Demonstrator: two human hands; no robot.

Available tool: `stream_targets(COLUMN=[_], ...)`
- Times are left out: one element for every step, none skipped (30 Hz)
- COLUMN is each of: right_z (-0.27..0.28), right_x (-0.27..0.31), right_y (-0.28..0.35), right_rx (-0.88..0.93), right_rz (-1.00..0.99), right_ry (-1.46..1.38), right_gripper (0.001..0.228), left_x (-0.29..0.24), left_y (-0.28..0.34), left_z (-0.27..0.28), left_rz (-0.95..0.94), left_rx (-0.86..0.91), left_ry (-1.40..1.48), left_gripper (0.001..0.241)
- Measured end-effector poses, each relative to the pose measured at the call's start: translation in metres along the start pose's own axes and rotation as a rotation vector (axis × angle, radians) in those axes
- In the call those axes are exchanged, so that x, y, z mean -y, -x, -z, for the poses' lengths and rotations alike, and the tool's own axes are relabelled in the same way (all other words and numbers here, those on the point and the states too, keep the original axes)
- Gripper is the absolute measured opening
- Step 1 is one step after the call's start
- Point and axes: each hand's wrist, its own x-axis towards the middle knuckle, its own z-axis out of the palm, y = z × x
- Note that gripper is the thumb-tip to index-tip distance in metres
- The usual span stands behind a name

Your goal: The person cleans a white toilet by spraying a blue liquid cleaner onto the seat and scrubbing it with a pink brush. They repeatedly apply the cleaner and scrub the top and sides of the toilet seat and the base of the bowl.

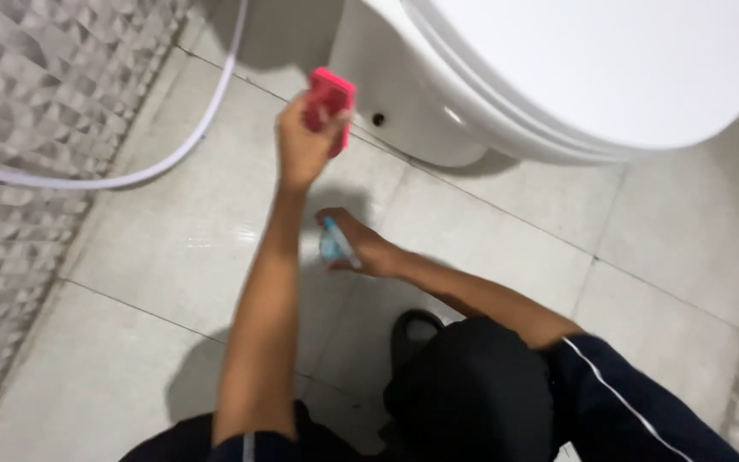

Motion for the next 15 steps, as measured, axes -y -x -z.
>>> stream_targets(right_z=[0.005, 0.014, 0.023, 0.045, 0.066, 0.080, 0.101, 0.122, 0.142, 0.156, 0.171, 0.188, 0.197, 0.206, 0.215], right_x=[0.008, 0.014, 0.019, 0.029, 0.037, 0.048, 0.066, 0.083, 0.100, 0.122, 0.143, 0.165, 0.180, 0.194, 0.209], right_y=[0.004, 0.002, 0.000, 0.004, 0.009, 0.018, 0.023, 0.022, 0.021, 0.024, 0.026, 0.028, 0.025, 0.020, 0.015], right_rx=[0.006, 0.030, 0.051, 0.056, 0.109, 0.156, 0.157, 0.275, 0.393, 0.397, 0.337, 0.267, 0.262, 0.080, -0.100], right_rz=[0.012, 0.017, 0.024, 0.027, -0.038, -0.113, -0.121, -0.172, -0.223, -0.235, -0.107, 0.017, 0.003, 0.116, 0.231], right_ry=[-0.002, 0.108, 0.219, 0.237, 0.221, 0.197, 0.206, 0.166, 0.126, 0.126, 0.127, 0.136, 0.144, 0.320, 0.496], right_gripper=[0.090, 0.105, 0.119, 0.119, 0.119, 0.118, 0.118, 0.097, 0.076, 0.076, 0.051, 0.027, 0.027, 0.028, 0.029], left_x=[-0.007, -0.015, -0.021, -0.025, -0.028, -0.029, -0.017, -0.005, 0.007, 0.012, 0.016, 0.018, 0.014, 0.009, 0.004], left_y=[-0.001, -0.008, -0.015, -0.024, -0.032, -0.032, -0.034, -0.039, -0.046, -0.051, -0.057, -0.066, -0.067, -0.073, -0.079], left_z=[-0.012, -0.022, -0.031, -0.039, -0.046, -0.052, -0.064, -0.071, -0.077, -0.081, -0.086, -0.094, -0.099, -0.102, -0.105], left_rz=[-0.004, 0.003, 0.011, 0.002, 0.113, 0.231, 0.230, 0.172, 0.114, 0.122, 0.111, 0.091, 0.092, -0.031, -0.154], left_rx=[-0.009, -0.022, -0.037, -0.048, -0.039, -0.016, -0.015, -0.029, -0.045, -0.043, -0.059, -0.067, -0.059, -0.137, -0.213], left_ry=[-0.009, -0.091, -0.173, -0.161, -0.066, 0.029, 0.042, -0.007, -0.056, -0.047, -0.065, -0.077, -0.062, 0.002, 0.068], left_gripper=[0.028, 0.030, 0.033, 0.033, 0.028, 0.023, 0.023, 0.025, 0.027, 0.027, 0.024, 0.023, 0.023, 0.032, 0.042])
